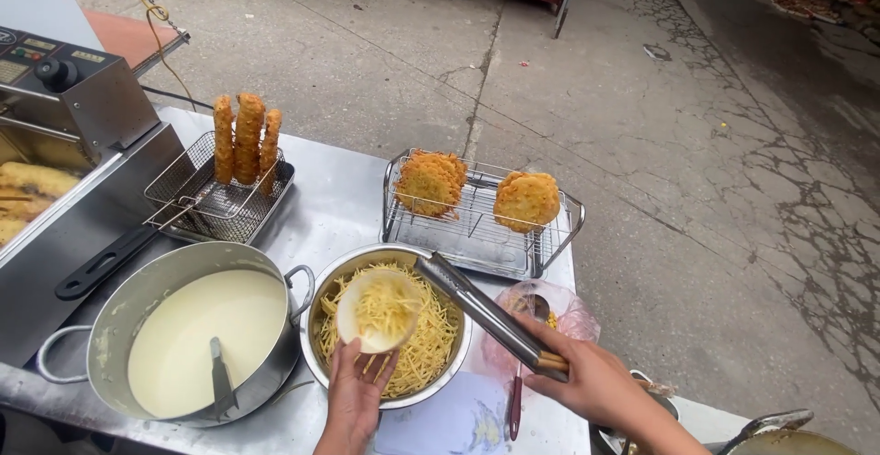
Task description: Frying corn cakes in a large pan, flipping them for even cooking, and adding fresh batter to the oil.
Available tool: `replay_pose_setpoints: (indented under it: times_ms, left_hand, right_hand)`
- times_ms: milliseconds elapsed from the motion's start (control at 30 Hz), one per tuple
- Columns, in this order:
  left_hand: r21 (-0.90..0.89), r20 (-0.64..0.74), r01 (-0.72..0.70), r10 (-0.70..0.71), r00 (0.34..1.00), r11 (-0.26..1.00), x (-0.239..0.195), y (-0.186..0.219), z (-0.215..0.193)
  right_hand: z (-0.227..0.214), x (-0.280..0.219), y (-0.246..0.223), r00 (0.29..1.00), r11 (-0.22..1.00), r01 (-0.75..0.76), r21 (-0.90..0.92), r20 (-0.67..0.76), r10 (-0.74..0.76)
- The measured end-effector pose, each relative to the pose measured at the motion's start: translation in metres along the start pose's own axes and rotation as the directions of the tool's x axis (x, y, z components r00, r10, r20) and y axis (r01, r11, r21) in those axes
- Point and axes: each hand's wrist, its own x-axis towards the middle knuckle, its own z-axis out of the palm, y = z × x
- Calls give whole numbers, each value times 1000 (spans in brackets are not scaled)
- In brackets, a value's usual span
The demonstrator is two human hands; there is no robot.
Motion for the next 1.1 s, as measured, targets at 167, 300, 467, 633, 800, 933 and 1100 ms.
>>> replay_pose_setpoints:
  times_ms: [167, 300, 467, 633, 800, 933, 1100]
  left_hand:
    - [40, 1, -26, 26, 1000, 999, -2, 18, -4]
    - [24, 43, -33, 32, 999, 999, -8, 18, -5]
    - [19, 81, -22, 20, 997, 1000, -28, 16, 3]
    - [-15, 97, -67, 68, 993, 998, -59, 31, 11]
    - [109, -10, -210, 212, 977, 972, -101, 97, 15]
    - [-5, -30, -486, 486, 874, 874, -43, 149, -31]
    - [134, -177, -601, 616, 767, 788, -17, 223, -61]
  right_hand:
    - [13, 19, 0, 999, 998, -39, 43, -33, 41]
    - [23, 29, -12, 993, 991, -116, -60, 10, 117]
    - [84, 97, -21, 1000, 985, 14, -169, 14, -12]
    - [127, 151, -32, 992, 953, 125, -277, 44, -118]
    - [104, 134, -105, 966, 988, 151, 31, -215, -140]
    - [99, 140, -194, 911, 965, 259, 46, -342, -228]
    - [178, 151, -337, 906, 904, 421, -69, -7, -423]
